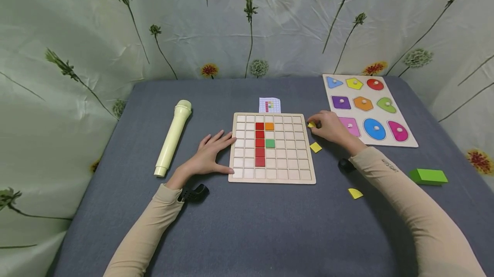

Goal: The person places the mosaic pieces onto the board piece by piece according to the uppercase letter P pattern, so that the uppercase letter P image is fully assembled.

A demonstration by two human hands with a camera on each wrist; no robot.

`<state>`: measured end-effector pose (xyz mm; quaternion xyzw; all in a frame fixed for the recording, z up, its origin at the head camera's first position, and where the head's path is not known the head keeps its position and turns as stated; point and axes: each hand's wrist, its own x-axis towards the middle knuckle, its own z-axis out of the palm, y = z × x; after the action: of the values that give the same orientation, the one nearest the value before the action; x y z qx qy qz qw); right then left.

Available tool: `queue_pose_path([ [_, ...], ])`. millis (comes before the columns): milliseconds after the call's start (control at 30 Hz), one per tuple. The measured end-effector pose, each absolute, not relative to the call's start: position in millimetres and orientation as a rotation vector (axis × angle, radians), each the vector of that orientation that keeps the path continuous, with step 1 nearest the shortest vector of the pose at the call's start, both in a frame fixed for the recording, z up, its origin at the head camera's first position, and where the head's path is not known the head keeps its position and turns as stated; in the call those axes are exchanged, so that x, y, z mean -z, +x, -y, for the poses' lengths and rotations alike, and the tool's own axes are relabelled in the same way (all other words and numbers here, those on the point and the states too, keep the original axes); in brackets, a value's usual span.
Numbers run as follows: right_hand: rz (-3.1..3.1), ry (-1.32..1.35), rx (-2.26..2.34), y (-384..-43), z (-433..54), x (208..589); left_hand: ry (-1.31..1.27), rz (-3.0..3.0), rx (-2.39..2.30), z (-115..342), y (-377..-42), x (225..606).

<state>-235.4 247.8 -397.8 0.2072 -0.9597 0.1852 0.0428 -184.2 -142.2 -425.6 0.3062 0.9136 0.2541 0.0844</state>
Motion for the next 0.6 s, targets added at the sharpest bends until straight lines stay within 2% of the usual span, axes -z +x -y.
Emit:
queue_pose_path([
  [600,2.919,0.679,-0.609,-233,-237,392,0.917,-2.722,-0.762,143,-184,425],
])
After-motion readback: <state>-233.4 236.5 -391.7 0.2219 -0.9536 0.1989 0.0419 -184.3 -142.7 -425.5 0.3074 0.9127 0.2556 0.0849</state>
